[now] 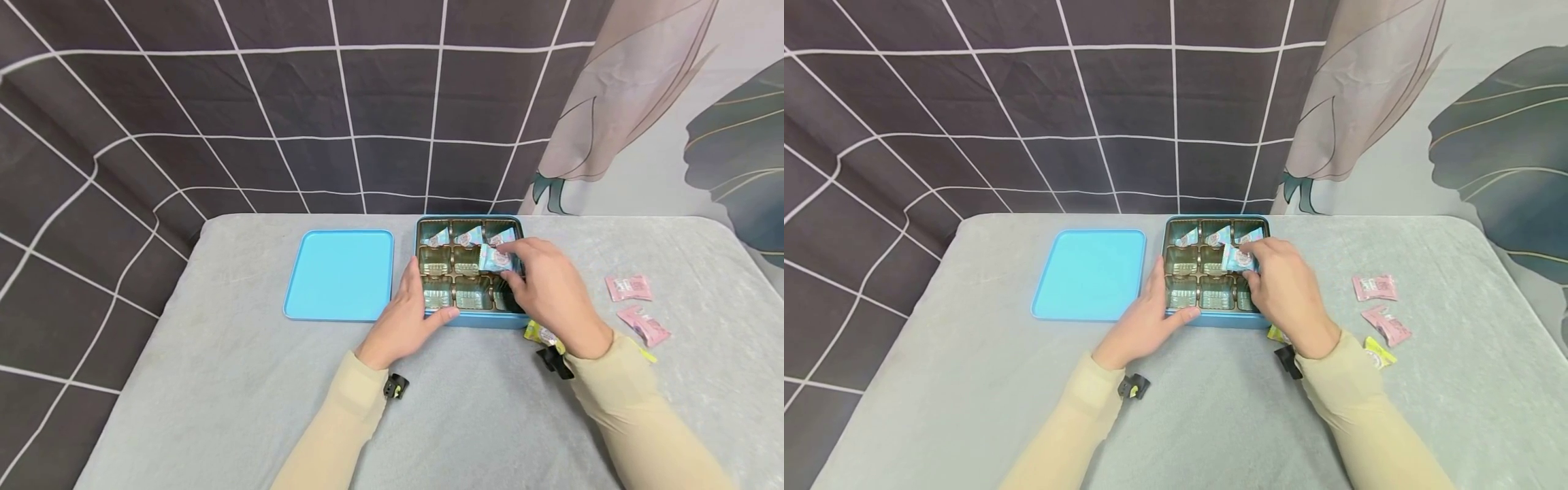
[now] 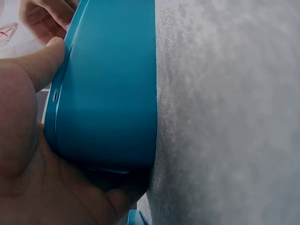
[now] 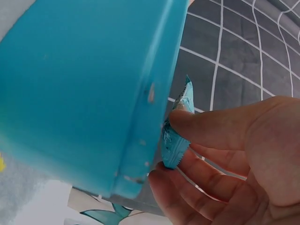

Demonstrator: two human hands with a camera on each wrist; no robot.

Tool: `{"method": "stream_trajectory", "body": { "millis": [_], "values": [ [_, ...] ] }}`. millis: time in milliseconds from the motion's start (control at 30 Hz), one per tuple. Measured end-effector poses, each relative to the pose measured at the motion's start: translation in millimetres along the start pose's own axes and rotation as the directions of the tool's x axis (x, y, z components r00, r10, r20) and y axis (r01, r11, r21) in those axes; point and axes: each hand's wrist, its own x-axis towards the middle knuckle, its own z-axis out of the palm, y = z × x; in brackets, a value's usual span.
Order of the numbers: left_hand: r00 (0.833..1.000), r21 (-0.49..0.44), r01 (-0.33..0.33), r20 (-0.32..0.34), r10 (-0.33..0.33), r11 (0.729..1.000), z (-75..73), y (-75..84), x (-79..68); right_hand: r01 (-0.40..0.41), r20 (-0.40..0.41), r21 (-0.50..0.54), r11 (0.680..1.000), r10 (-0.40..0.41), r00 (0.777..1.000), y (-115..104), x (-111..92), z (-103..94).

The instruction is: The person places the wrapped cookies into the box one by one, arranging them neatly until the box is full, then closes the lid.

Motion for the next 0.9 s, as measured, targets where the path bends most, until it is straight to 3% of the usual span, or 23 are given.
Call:
{"method": "stream_trajectory", "body": {
  "millis": [233, 467, 900],
  "values": [
    [1.0, 0.001, 0.004, -0.004, -0.004, 1.0, 0.8, -1.1, 0.7, -0.028, 0.044, -0.003, 1.0, 0.028, 0.999, -8, 5, 4.1],
    [1.0, -0.007, 0.014, 0.002, -0.014, 1.0, 0.3, 0.3, 0.5, -0.049, 0.032, -0.052, 0.997, 0.05, 0.998, -17, 10, 9.6],
    [1.0, 0.003, 0.007, -0.009, -0.007, 1.0, 1.6, -1.0, 2.6, -0.009, 0.031, -0.057, 0.998, 0.011, 0.999, -19, 16, 22.0]
  ]
}}
